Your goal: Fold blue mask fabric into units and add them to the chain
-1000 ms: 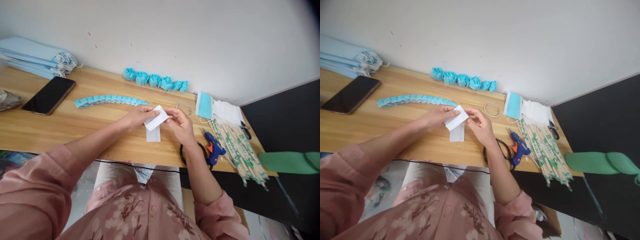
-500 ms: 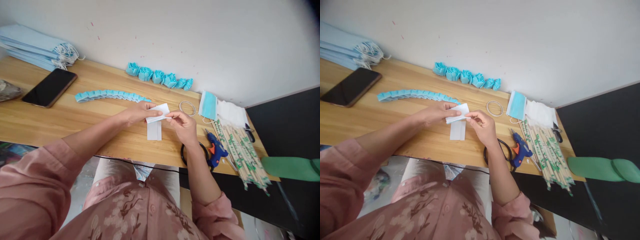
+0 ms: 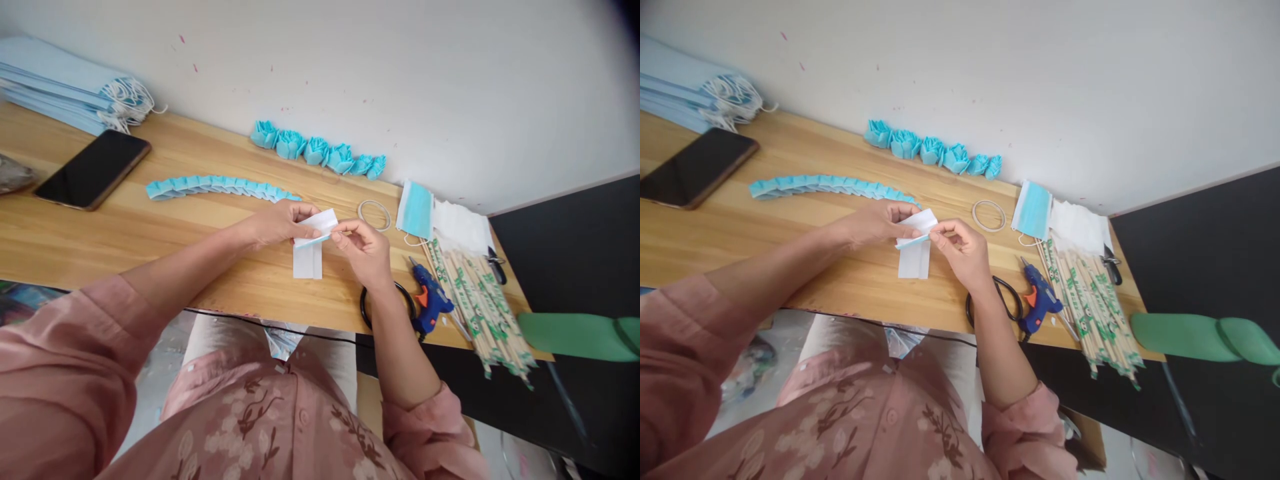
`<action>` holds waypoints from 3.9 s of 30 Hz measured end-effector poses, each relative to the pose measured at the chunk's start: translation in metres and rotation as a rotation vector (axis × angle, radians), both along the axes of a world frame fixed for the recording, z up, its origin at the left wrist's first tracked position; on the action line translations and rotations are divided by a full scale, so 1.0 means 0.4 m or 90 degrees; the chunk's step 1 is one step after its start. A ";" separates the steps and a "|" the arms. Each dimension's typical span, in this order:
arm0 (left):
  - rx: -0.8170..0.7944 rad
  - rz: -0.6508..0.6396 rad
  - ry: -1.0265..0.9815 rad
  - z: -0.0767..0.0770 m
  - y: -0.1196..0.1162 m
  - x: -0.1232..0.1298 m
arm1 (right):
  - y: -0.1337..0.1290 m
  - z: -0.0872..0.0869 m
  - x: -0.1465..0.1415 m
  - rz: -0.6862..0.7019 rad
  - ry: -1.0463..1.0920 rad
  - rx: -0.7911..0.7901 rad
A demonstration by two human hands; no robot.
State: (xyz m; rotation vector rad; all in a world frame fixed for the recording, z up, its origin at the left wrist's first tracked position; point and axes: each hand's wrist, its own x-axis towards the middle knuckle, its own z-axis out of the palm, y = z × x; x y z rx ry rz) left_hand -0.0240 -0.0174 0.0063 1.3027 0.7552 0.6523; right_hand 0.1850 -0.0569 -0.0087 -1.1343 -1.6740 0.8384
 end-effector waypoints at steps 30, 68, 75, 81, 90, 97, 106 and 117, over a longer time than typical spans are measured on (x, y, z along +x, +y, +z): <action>0.090 0.012 0.038 -0.024 -0.003 0.009 | 0.007 -0.016 -0.007 -0.032 0.042 -0.024; 0.022 0.187 -0.077 -0.046 -0.047 0.056 | 0.021 -0.026 -0.017 -0.085 0.067 -0.005; 0.028 0.181 -0.075 -0.052 -0.033 0.046 | 0.031 -0.014 -0.016 -0.106 0.127 -0.060; 0.011 0.218 -0.116 -0.040 -0.019 0.032 | 0.080 0.062 0.002 -0.058 0.145 -0.081; 0.001 0.234 -0.147 -0.028 -0.012 0.025 | 0.179 0.097 -0.011 -0.097 0.166 -0.037; 0.026 0.221 -0.131 -0.030 -0.020 0.028 | 0.099 0.079 0.001 -0.024 0.099 -0.073; 0.018 0.257 -0.167 -0.035 -0.009 0.019 | 0.072 0.044 -0.003 0.006 0.105 -0.032; -0.027 0.228 -0.191 -0.028 -0.017 0.026 | 0.075 0.031 -0.009 -0.029 0.002 0.041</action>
